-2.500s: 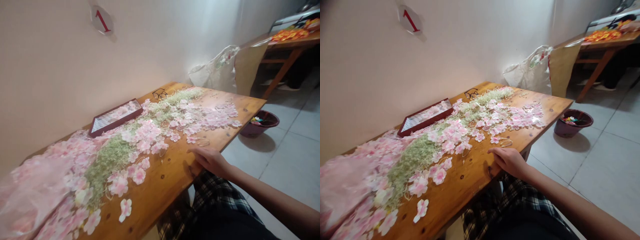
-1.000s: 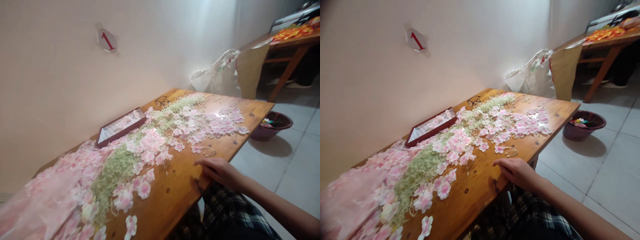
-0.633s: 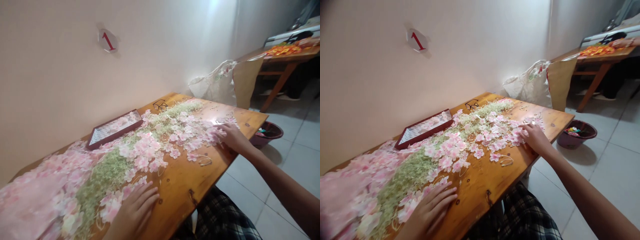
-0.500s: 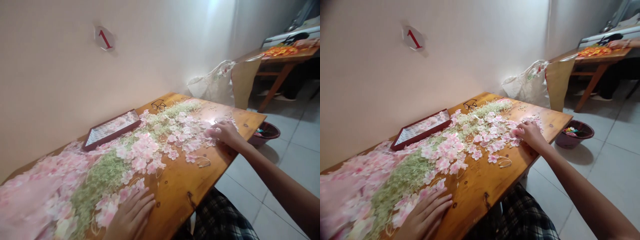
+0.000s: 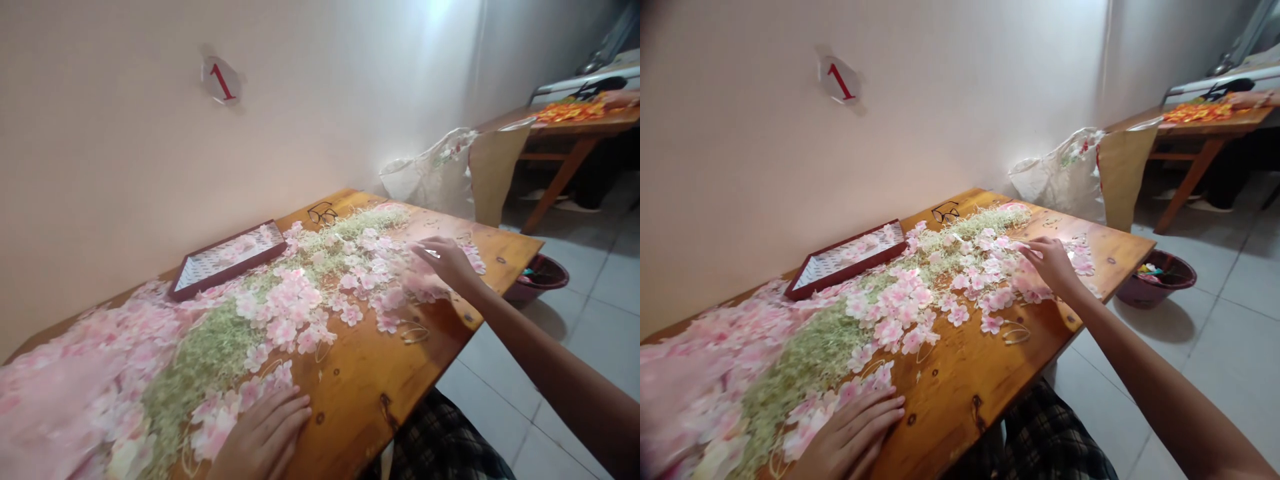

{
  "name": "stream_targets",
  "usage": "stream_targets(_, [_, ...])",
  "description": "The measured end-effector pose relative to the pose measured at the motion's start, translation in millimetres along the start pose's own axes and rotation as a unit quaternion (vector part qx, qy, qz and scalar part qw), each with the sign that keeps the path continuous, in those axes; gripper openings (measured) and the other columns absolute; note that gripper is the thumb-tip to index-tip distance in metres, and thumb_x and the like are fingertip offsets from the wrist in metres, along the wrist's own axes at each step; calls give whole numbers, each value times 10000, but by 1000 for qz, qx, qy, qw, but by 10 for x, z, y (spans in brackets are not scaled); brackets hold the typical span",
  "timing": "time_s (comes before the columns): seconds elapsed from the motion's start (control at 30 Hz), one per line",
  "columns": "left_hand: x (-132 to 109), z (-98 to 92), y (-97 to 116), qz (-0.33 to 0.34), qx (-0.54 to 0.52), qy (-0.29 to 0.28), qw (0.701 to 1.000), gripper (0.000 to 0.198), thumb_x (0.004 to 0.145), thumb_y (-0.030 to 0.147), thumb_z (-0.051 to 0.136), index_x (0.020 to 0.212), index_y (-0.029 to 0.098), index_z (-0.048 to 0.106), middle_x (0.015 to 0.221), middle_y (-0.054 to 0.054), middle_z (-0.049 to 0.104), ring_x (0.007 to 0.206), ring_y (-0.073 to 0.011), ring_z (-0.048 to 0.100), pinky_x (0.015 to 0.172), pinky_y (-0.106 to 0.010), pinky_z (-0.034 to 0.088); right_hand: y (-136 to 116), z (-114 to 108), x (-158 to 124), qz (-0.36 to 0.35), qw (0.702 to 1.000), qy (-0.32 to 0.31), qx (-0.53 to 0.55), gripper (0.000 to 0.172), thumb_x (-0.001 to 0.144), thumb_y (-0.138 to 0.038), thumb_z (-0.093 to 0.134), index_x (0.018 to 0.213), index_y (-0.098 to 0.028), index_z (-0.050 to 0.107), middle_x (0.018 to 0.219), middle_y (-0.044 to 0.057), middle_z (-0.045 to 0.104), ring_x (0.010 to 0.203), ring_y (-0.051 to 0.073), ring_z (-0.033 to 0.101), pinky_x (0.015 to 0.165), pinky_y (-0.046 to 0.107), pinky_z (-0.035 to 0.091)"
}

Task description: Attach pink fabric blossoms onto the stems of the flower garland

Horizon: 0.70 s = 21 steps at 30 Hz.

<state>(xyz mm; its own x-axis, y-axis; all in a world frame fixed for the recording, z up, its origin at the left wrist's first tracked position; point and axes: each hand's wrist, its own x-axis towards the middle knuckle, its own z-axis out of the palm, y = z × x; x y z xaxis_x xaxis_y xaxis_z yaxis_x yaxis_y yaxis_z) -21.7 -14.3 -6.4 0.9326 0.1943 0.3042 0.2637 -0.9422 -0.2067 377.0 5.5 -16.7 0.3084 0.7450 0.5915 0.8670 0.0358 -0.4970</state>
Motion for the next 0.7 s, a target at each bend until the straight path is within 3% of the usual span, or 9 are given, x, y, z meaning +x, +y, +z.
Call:
stream_targets(0.17, [-18, 9, 22, -15, -16, -11, 1000, 277, 757, 208, 467, 1028, 198, 524, 1011, -4, 609, 958, -101, 536, 856, -180, 421, -278, 41, 138, 48, 996, 57, 45, 252, 740, -357, 490, 908, -191, 578, 732, 30, 629, 680, 169, 551, 636, 275, 387])
stream_targets(0.27, [-18, -9, 48, -18, -30, -14, 999, 278, 751, 184, 468, 1024, 186, 520, 1007, -8, 609, 938, -108, 546, 835, -198, 441, -453, 71, 225, 61, 993, 47, 87, 200, 717, -357, 522, 833, -198, 553, 660, 2, 620, 609, 143, 537, 590, 245, 372])
stream_targets(0.37, [-35, -44, 73, -55, -86, -20, 995, 293, 750, 139, 452, 1031, 199, 509, 1013, -2, 604, 949, -115, 538, 843, -221, 436, -715, 120, 309, 37, 992, -6, 123, 231, 708, -397, 519, 631, -180, 534, 599, -2, 574, 558, 121, 493, 534, 226, 341])
stream_targets(0.43, [-59, -73, 75, -135, -163, -8, 977, 288, 765, 133, 421, 1023, 224, 511, 1026, -3, 595, 975, -128, 522, 858, -251, 423, -968, 188, 327, 11, 982, -79, 170, 280, 720, -416, 495, 592, -171, 537, 565, -4, 533, 525, 107, 457, 492, 219, 315])
stream_targets(0.5, [-82, -104, 62, -268, -264, 32, 926, 253, 793, 168, 381, 986, 240, 528, 1008, -10, 596, 967, -144, 524, 845, -281, 423, -1269, 306, 280, -23, 958, -174, 226, 288, 738, -415, 467, 632, -168, 572, 564, -6, 515, 507, 97, 437, 465, 213, 300])
stream_targets(0.6, [-98, -138, 13, -467, -414, 147, 767, 248, 820, 273, 347, 1010, 230, 502, 995, -34, 586, 946, -160, 528, 825, -309, 418, -1717, 568, 59, -91, 909, -310, 264, 303, 748, -401, 451, 612, -160, 574, 544, -8, 492, 492, 90, 424, 445, 206, 296])
stream_targets(0.63, [-100, -139, -8, -487, -462, 189, 716, 282, 810, 308, 371, 1066, 226, 457, 1031, -46, 564, 955, -164, 521, 823, -313, 417, -1842, 663, -45, -114, 894, -343, 266, 311, 748, -395, 452, 578, -157, 554, 529, -12, 478, 485, 87, 417, 442, 204, 294])
stream_targets(0.7, [-104, -114, -49, -497, -525, 238, 648, 397, 750, 348, 477, 1119, 218, 408, 1086, -62, 523, 989, -172, 496, 813, -294, 418, -2030, 833, -264, -156, 868, -384, 272, 320, 750, -376, 453, 526, -154, 504, 508, -18, 456, 477, 83, 410, 439, 199, 293])
